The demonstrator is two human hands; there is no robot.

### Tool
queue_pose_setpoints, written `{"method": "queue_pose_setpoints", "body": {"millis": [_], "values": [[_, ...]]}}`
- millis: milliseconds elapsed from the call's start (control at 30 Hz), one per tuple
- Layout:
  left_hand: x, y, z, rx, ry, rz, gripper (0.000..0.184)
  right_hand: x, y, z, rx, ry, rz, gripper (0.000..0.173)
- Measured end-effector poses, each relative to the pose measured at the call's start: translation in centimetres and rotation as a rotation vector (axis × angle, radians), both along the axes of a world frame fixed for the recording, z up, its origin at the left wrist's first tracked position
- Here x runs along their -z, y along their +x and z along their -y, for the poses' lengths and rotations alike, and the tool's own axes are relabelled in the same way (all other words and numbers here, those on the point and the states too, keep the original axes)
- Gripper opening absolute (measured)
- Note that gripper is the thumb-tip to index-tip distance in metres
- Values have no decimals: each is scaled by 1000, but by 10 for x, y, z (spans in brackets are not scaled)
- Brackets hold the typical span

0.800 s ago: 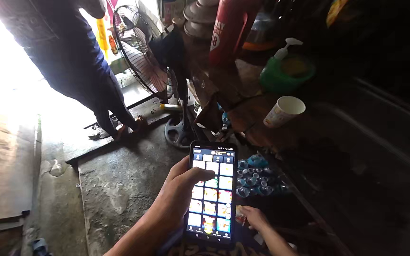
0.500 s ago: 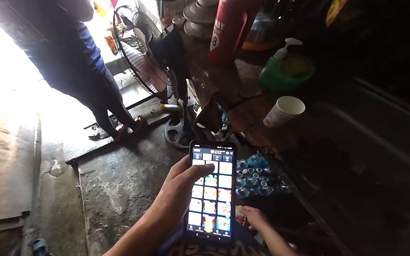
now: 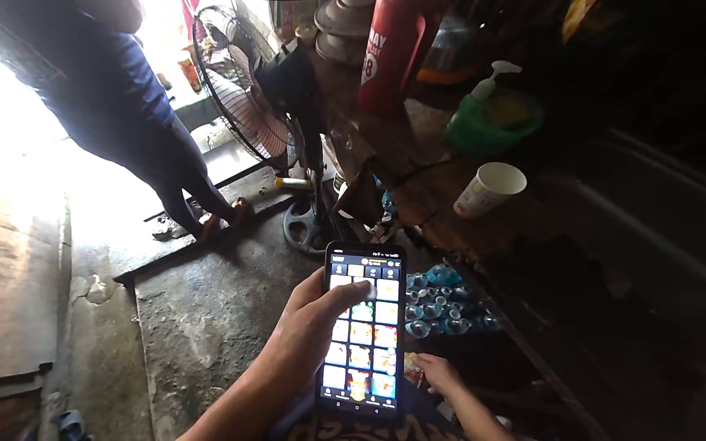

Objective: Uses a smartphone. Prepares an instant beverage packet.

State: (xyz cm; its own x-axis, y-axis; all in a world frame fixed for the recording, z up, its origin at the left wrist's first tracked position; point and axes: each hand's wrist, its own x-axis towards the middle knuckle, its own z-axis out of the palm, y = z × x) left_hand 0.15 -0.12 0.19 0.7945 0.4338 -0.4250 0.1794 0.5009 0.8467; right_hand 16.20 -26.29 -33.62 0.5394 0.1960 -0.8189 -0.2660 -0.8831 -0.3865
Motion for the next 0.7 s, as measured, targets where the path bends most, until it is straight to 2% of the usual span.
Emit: {"method": "queue_pose_setpoints", "body": {"millis": [500, 700], "values": [[2, -1, -2, 1, -15, 38, 27, 0, 1, -1, 6, 4, 8, 34], [-1, -2, 1, 1, 51, 25, 36, -3, 1, -1, 4, 3, 15, 33]]}}
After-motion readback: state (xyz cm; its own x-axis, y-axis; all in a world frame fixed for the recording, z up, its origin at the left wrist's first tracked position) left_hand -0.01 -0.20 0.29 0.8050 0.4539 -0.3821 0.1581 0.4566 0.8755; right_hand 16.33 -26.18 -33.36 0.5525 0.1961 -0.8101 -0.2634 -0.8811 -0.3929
